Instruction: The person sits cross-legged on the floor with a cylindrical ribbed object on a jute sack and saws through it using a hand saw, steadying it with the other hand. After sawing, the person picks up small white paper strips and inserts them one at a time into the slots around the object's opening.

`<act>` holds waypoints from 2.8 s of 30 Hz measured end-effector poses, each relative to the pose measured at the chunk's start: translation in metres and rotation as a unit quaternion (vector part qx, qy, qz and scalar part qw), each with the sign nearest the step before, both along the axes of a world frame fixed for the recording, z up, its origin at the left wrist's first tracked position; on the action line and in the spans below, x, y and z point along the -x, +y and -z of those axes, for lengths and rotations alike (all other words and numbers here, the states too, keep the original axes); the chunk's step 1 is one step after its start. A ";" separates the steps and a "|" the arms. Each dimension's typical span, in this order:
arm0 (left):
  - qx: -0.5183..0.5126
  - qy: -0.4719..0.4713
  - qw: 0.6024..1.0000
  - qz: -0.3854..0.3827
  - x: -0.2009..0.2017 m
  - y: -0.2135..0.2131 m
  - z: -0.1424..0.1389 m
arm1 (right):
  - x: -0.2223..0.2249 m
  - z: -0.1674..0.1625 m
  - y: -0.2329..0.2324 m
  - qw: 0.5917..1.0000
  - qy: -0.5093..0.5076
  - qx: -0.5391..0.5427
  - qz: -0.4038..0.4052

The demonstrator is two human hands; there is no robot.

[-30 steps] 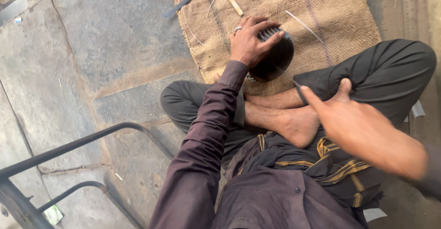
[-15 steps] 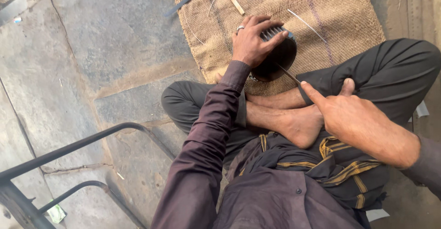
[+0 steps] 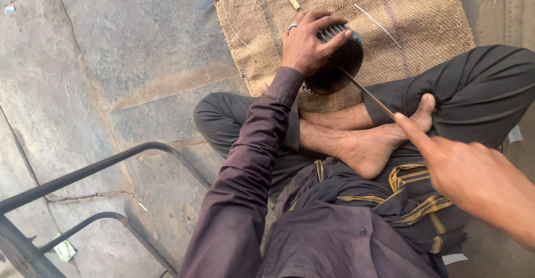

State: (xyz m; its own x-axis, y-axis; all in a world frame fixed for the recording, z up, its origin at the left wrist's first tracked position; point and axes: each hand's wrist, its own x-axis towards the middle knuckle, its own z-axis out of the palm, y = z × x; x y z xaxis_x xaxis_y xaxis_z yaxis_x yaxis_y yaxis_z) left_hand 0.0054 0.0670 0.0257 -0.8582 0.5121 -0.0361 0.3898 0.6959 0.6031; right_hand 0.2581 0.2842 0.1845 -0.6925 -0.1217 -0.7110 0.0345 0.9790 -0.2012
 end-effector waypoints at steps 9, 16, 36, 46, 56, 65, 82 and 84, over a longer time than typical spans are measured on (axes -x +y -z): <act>0.003 -0.009 1.000 0.001 0.002 0.000 0.005 | -0.052 0.015 0.014 0.997 0.000 -0.077 0.012; -0.008 0.000 1.000 -0.005 0.001 0.000 0.004 | -0.051 0.014 0.014 0.998 0.015 -0.057 0.033; -0.004 0.002 1.000 0.001 0.000 0.001 0.005 | -0.024 0.008 0.004 0.999 -0.003 -0.036 -0.012; 0.027 0.035 0.999 -0.011 -0.013 0.011 -0.013 | 0.062 0.034 -0.027 0.967 0.213 0.100 -0.099; 0.016 0.023 1.000 -0.004 -0.008 0.007 -0.002 | 0.042 0.021 -0.027 0.993 0.068 -0.009 -0.098; 0.020 0.006 1.000 -0.020 -0.008 0.007 -0.011 | 0.042 0.023 -0.024 0.999 -0.003 -0.012 -0.044; 0.021 0.045 0.999 0.020 -0.010 0.004 -0.005 | 0.039 0.028 -0.027 0.999 0.015 0.034 -0.014; 0.016 0.032 0.999 0.020 -0.007 0.004 -0.002 | 0.039 0.026 -0.028 0.999 -0.013 -0.011 -0.045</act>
